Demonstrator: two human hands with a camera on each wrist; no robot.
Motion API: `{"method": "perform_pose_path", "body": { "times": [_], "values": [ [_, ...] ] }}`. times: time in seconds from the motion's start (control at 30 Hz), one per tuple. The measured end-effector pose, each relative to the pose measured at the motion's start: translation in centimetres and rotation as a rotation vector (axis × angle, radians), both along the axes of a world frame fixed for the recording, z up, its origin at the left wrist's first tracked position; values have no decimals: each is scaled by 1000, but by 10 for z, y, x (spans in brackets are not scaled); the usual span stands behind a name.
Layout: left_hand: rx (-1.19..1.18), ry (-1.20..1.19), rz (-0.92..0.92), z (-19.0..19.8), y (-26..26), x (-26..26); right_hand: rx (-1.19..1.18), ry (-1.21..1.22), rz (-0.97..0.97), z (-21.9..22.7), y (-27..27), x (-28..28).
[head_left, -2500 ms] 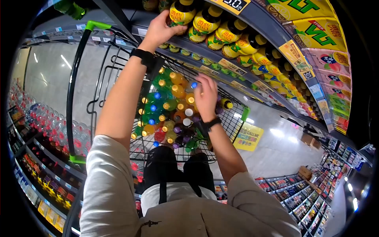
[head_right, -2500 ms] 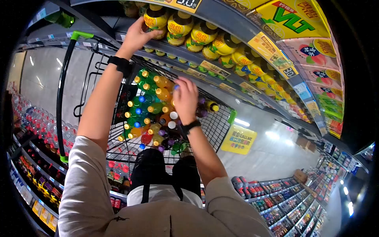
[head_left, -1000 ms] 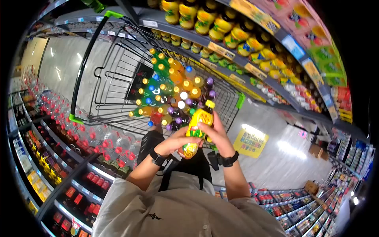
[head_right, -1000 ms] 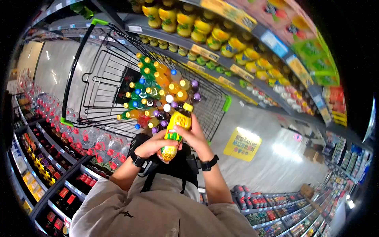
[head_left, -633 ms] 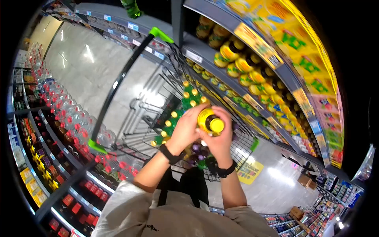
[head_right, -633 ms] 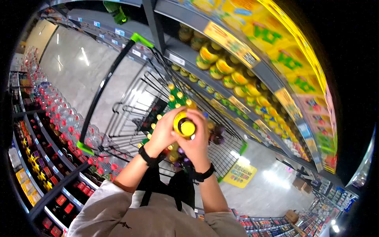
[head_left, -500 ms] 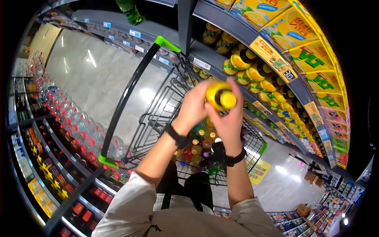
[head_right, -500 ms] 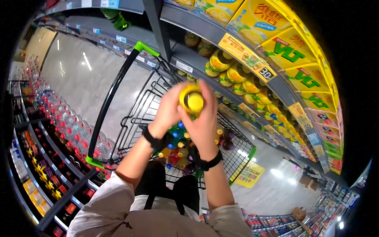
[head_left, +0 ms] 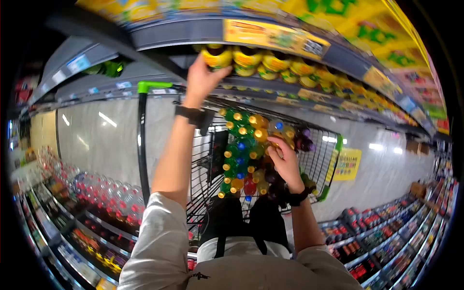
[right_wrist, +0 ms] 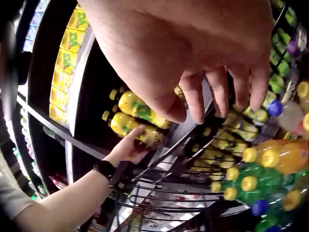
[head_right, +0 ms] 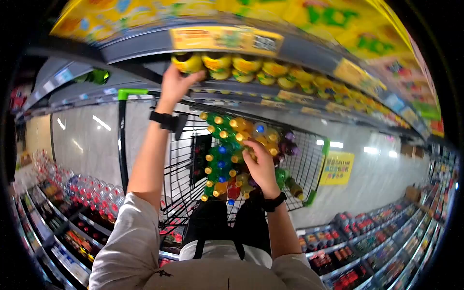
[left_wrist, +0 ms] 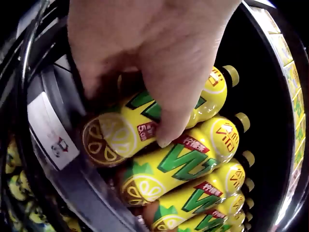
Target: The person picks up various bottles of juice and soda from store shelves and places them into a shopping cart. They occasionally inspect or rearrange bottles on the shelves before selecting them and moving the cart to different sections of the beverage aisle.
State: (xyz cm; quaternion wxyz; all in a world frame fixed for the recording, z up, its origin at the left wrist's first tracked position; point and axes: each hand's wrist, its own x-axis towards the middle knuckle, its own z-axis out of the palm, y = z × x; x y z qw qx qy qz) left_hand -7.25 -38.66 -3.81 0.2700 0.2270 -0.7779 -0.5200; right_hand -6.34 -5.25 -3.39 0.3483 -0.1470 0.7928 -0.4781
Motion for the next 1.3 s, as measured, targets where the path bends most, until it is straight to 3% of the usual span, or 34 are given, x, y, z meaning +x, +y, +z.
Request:
{"method": "perform_pose_path", "body": {
  "times": [0.1, 0.17, 0.3, 0.37, 0.4, 0.47, 0.5, 0.57, 0.63, 0.67, 0.7, 0.73, 0.77, 0.83, 0.87, 0.9, 0.97, 1.1, 1.17, 1.2, 1.23, 1.3],
  "values": [
    [176, -3, -134, -15, -10, -2, 13, 218, -5, -18, 70, 8],
    [155, -130, -193, -13, -18, -4, 125, 396, 0, -33, 120, 13],
    [18, -169, -99, -22, -21, -3, 450, 436, -57, -71, 218, 7],
    [194, -162, 49, -30, -13, 0, 505, 399, -56, -67, 246, 2],
    [248, -3, -2, -41, -12, 4, 559, 364, -32, -65, 258, 2],
    [256, 77, 42, -20, 24, 17, 647, 362, -42, -83, 284, 8],
    [321, 80, 216, -32, 38, 30, 728, 370, -31, -100, 299, 14],
    [396, -16, 208, -15, 102, 57, 942, 189, 50, -129, 318, 25],
    [404, -10, 87, -33, 178, 81, 1050, 153, 187, -163, 325, 33],
    [410, -231, 22, -35, 218, 94, 1093, 221, 224, -157, 315, 31],
    [223, -329, -143, -42, 252, 101, 1083, 223, 229, -157, 314, 26],
    [430, -374, -191, -66, 295, 111, 1084, 199, 274, -159, 313, 19],
    [739, -405, -337, -56, 334, 111, 1087, 172, 312, -163, 312, 13],
    [1048, -571, -481, -77, 390, 120, 1049, 163, 292, -173, 315, 5],
    [1049, -708, -582, -75, 407, 116, 999, 161, 368, -162, 311, -4],
    [876, -736, -709, -83, 419, 116, 946, 163, 445, -145, 303, -13],
    [385, -643, -705, -72, 434, 105, 886, 202, 440, -101, 295, -23],
    [165, -402, -709, -54, 429, 92, 265, 167, 507, -7, 280, -49],
    [160, -303, -905, -44, 421, 88, 156, -37, 534, 46, 264, -66],
    [427, -420, -940, -26, 413, 85, 38, -121, 475, 51, 261, -73],
    [472, -476, -960, -24, 404, 88, -78, -206, 415, 54, 259, -78],
    [761, -409, -973, -5, 389, 88, -181, -310, 310, 50, 253, -79]
  ]
}}
